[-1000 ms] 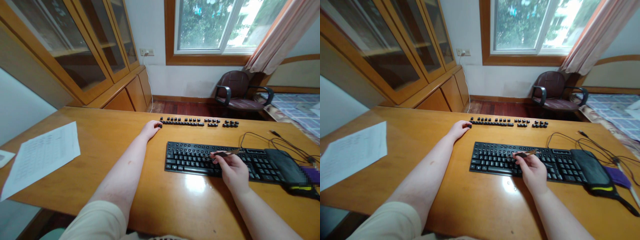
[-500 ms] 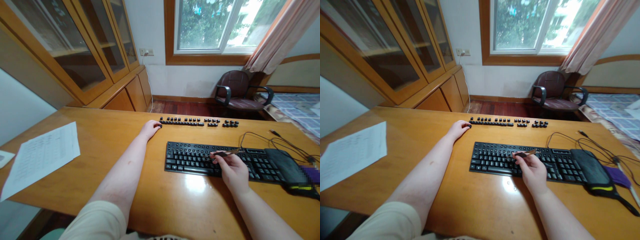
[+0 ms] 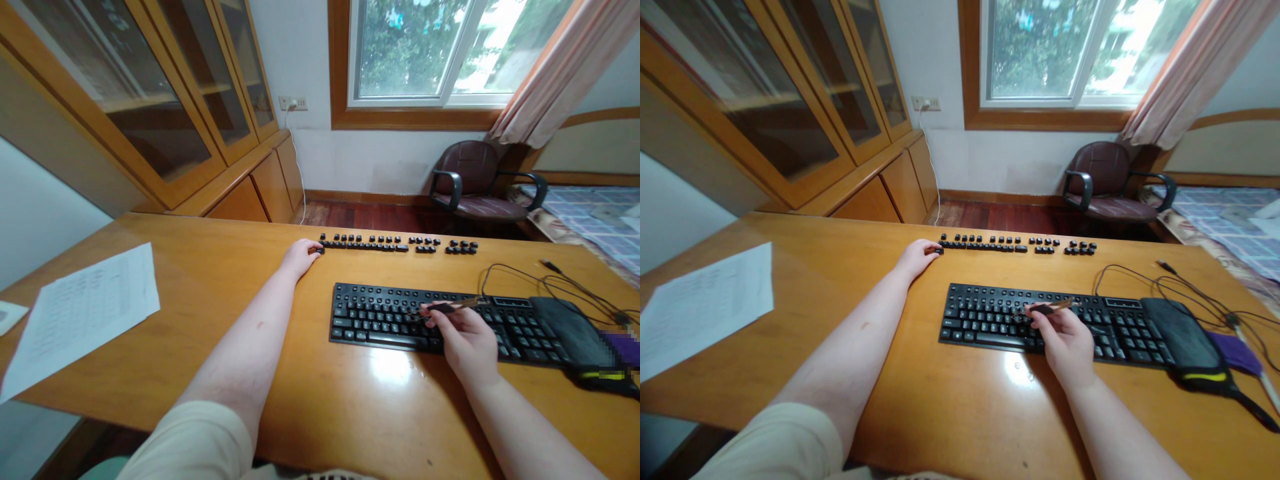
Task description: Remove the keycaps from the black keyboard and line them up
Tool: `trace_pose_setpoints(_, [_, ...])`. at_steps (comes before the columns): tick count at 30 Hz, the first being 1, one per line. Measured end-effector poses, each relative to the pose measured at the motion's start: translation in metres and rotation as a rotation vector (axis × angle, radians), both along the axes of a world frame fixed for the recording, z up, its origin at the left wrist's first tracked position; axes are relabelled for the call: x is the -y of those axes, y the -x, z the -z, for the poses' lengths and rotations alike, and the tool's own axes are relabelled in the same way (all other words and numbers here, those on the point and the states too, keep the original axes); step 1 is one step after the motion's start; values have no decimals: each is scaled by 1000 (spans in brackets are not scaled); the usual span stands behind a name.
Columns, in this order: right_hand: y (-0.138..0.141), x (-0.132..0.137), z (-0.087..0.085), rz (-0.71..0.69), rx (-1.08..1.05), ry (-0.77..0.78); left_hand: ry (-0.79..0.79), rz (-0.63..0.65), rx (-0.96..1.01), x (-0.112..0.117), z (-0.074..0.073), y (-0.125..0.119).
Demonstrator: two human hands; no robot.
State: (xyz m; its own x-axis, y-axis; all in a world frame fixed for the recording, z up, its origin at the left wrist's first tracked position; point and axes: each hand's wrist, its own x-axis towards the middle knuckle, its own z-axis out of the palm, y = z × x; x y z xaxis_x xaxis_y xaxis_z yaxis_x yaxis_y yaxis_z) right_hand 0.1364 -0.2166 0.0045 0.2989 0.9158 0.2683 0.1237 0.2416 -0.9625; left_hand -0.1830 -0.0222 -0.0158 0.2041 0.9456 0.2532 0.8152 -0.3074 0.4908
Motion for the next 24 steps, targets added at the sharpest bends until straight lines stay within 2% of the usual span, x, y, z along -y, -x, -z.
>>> trace_pose_setpoints(15, [2, 1, -6, 17, 23, 1, -28, 20, -2, -1, 1, 2])
trace_pose_setpoints(24, [0, 1, -2, 12, 19, 12, -35, 38, -42, -3, 5, 4])
